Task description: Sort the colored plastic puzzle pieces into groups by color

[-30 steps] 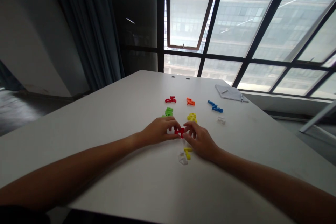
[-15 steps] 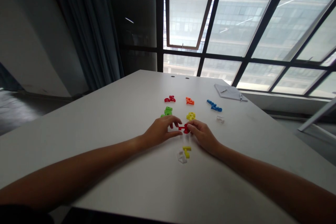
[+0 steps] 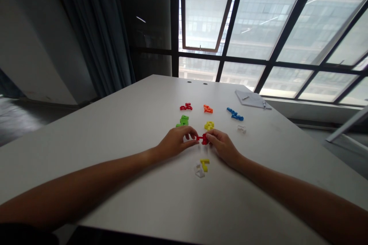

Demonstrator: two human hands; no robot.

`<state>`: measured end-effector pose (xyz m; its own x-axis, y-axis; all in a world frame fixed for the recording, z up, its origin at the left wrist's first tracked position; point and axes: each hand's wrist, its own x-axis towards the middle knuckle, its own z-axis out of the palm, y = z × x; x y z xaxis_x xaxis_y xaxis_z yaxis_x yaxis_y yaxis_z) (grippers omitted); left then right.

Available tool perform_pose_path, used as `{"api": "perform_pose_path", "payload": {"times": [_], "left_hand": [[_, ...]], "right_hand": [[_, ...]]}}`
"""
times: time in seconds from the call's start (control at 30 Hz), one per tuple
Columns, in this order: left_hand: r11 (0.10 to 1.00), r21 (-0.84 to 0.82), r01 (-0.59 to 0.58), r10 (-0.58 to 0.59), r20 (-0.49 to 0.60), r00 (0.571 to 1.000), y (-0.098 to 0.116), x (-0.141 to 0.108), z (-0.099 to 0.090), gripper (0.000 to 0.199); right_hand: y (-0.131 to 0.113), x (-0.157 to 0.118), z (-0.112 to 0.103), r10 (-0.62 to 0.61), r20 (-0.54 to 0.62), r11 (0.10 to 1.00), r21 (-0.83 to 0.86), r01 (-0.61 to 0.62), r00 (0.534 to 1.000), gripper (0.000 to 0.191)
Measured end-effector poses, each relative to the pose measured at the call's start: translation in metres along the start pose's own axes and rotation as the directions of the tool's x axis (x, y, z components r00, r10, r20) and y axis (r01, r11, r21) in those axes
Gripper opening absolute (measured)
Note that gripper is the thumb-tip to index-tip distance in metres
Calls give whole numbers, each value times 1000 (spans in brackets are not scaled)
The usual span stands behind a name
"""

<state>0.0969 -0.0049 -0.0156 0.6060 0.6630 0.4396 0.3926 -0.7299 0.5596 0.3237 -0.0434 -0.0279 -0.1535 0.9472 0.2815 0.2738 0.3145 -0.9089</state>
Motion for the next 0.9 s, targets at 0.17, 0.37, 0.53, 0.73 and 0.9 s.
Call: {"api": "perform_pose_path", "payload": {"times": [0.17, 0.37, 0.53, 0.73, 0.9], "left_hand": [[1000, 5, -8, 8, -1, 1000, -1, 0, 0, 21], [1000, -8, 3, -3, 0, 1000, -1, 0, 0, 19], [996, -70, 51, -52, -6, 999, 0, 1, -1, 26], [989, -105, 104, -102, 23, 994, -2, 3, 0, 30], [988, -135, 77, -82, -32, 996, -2, 2, -2, 28]], "right_hand": [[-2, -1, 0, -9, -2, 1000, 17, 9, 1000, 23], [-2, -1, 1, -6, -1, 1000, 13, 6, 1000, 24], [-1, -6, 4, -75, -34, 995, -75, 73, 997, 18], [-9, -13, 7, -280, -60, 919, -306, 249, 958, 18], [-8, -15, 6, -283, -34, 920, -292, 261, 959, 43]]}}
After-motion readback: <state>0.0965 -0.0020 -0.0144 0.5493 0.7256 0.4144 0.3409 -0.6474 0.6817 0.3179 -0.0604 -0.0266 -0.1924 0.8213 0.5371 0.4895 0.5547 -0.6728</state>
